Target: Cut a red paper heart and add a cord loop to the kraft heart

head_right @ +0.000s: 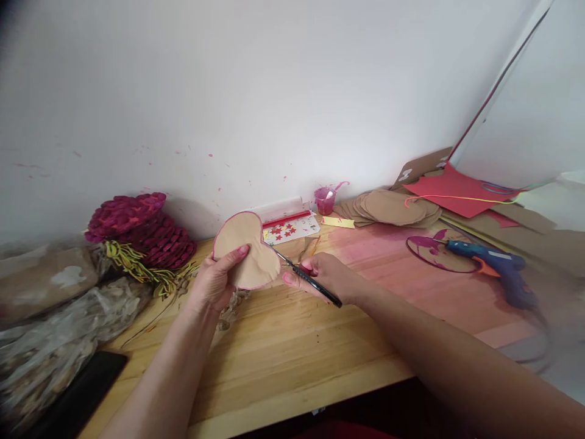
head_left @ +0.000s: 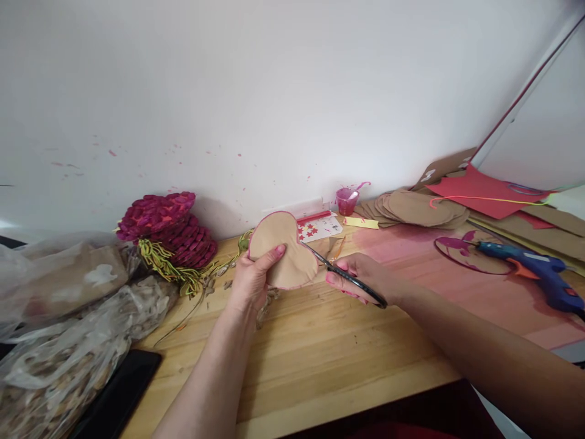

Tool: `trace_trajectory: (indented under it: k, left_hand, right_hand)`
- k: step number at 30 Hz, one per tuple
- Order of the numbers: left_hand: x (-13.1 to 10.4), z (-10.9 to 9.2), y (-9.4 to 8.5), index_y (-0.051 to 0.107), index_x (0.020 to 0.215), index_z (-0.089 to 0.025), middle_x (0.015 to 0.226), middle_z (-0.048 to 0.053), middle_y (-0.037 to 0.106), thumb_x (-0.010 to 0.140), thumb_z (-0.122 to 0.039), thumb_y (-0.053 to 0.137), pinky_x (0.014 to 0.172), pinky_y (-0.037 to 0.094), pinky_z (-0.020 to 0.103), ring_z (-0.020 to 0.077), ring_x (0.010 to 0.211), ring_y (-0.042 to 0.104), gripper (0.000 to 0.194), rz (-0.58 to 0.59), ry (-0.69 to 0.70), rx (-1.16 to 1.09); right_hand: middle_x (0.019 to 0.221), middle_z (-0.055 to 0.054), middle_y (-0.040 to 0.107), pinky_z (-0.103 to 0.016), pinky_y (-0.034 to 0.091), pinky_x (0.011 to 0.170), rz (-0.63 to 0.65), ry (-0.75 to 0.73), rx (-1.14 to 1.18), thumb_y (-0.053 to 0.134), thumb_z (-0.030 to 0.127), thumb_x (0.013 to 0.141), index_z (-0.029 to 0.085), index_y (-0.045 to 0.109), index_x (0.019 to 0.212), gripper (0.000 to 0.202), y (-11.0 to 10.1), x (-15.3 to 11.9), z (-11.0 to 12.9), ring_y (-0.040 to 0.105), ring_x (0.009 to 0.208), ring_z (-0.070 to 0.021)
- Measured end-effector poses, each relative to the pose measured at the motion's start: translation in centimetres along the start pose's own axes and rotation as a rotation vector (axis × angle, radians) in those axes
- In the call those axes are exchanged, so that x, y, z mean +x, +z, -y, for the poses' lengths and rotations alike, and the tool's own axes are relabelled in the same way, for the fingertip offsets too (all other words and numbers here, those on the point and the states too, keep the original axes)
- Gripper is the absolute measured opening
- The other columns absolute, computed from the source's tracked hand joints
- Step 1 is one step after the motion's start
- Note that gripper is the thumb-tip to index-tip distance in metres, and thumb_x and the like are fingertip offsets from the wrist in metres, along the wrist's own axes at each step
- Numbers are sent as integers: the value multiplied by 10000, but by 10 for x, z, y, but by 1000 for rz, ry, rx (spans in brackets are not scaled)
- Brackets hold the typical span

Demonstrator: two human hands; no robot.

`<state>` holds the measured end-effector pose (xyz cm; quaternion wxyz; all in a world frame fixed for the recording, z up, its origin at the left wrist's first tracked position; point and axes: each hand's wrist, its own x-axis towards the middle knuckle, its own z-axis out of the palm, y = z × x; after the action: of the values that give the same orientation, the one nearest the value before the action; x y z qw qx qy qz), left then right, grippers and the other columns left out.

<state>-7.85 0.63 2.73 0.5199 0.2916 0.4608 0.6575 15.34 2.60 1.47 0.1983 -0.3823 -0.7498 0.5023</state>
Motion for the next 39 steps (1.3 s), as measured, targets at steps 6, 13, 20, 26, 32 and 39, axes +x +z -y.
trace_trajectory:
  k: [6,13,20,26,32,39]
  left_hand:
    - [-1,-2,0,734,1056,-118,989,117,779,525,-213,931,769,623,348,212,768,741,574,-4,-4,23]
    - [-1,-1,-1,733,1067,-113,990,127,777,510,-225,935,770,622,362,223,767,742,602,-9,0,35]
    - [-1,-1,-1,738,1046,-118,976,115,779,521,-224,931,705,621,317,209,761,735,569,-2,4,45]
    - [-1,-1,0,738,1038,-115,988,119,778,510,-224,932,751,623,345,218,769,738,573,-23,2,31]
    - [-1,0,-1,739,1038,-120,968,112,781,516,-231,929,759,619,354,223,763,740,567,-22,-7,41]
    - [-1,-1,-1,730,1066,-129,976,107,778,522,-234,924,717,606,324,213,759,731,587,-4,-1,41]
  right_hand:
    - [497,61,396,-196,271,353,23,60,40,628,602,826,196,429,635,491,1,0,-2,401,383,-76]
    - [503,54,427,-198,301,340,29,79,68,624,591,833,193,445,646,475,3,1,-7,411,379,-79]
    - [476,66,371,-194,261,350,38,61,37,622,568,839,198,398,621,485,2,0,-3,385,366,-70]
    - [514,57,436,-204,287,338,24,91,75,644,606,800,196,446,643,482,4,0,-3,409,371,-76]
    - [504,60,426,-207,285,347,38,102,69,616,619,823,196,440,646,491,4,0,-6,397,375,-74]
    - [495,60,377,-218,237,389,36,79,12,598,621,838,201,384,614,522,4,-2,-2,353,396,-66]
